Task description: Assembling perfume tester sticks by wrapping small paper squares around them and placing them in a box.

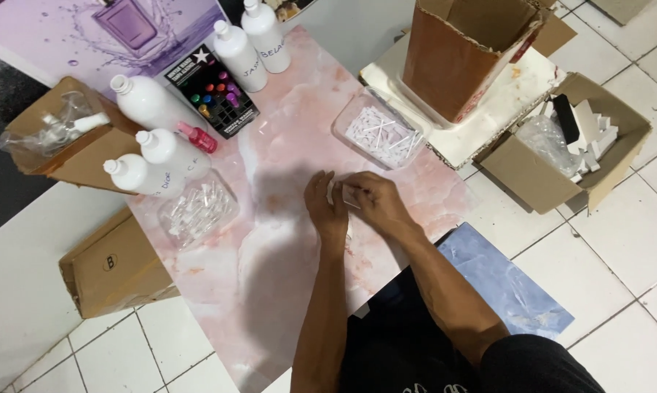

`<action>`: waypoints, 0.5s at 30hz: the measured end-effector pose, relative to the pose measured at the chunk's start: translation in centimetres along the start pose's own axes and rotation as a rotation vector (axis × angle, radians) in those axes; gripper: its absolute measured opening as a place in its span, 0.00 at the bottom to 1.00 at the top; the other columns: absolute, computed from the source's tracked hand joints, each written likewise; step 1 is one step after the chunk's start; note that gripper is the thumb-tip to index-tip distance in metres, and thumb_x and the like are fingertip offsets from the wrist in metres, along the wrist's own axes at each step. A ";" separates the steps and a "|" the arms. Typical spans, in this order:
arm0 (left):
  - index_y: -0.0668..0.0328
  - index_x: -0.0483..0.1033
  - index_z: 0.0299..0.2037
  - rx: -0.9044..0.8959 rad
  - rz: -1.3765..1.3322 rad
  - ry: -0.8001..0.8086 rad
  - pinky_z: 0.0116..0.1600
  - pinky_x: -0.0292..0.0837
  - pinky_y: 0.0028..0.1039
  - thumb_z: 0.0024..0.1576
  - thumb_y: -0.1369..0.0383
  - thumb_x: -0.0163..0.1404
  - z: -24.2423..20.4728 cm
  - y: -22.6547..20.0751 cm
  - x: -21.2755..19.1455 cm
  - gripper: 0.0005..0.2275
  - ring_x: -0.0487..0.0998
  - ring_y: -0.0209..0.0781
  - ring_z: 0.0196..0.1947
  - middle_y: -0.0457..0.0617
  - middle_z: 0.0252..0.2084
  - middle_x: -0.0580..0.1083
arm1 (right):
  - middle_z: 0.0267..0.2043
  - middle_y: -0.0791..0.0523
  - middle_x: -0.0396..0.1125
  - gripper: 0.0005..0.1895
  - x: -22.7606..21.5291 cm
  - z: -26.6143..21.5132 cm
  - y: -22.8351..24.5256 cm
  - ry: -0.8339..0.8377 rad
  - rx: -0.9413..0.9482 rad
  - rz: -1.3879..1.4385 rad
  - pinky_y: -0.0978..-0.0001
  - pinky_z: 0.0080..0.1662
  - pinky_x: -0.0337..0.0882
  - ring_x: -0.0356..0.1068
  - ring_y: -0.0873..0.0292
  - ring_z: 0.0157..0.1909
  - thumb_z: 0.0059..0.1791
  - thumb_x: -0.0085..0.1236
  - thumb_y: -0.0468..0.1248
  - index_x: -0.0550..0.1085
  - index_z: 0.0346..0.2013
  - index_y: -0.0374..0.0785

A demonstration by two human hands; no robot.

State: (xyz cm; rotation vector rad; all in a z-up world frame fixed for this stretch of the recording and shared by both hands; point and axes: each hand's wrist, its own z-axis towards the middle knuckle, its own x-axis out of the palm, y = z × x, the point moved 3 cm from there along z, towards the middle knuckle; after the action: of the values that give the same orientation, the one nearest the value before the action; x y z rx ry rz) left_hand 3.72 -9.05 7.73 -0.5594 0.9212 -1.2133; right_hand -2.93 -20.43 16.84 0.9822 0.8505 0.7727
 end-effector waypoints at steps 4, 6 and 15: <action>0.55 0.80 0.51 0.107 0.074 -0.012 0.66 0.63 0.40 0.63 0.62 0.54 2.1 -0.8 2.6 0.11 0.73 0.51 0.59 0.50 0.51 0.72 | 0.42 0.48 0.76 0.08 -4.0 1.3 -0.8 -0.042 -0.061 0.006 0.57 0.46 0.74 0.77 0.49 0.45 0.51 0.57 0.27 0.82 0.42 0.35; 0.56 0.79 0.52 0.173 -0.001 0.007 0.64 0.66 0.41 0.64 0.62 0.53 3.1 -1.2 4.1 0.11 0.74 0.52 0.57 0.52 0.51 0.74 | 0.40 0.48 0.77 0.07 -6.3 2.1 0.5 -0.037 -0.151 0.004 0.57 0.45 0.74 0.76 0.49 0.42 0.51 0.58 0.27 0.82 0.40 0.35; 0.68 0.76 0.53 0.348 -0.345 0.214 0.63 0.75 0.39 0.65 0.75 0.47 14.3 -17.5 10.8 0.09 0.76 0.53 0.56 0.57 0.53 0.74 | 0.41 0.45 0.76 0.16 -20.6 11.8 5.7 -0.304 -0.566 -0.503 0.61 0.45 0.74 0.75 0.50 0.44 0.48 0.42 0.15 0.77 0.37 0.29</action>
State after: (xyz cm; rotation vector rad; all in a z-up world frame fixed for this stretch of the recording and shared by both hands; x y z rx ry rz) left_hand 7.09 -25.85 26.02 -0.3176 0.7837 -1.7307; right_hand -2.97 -40.40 30.78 0.3398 0.5306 0.3767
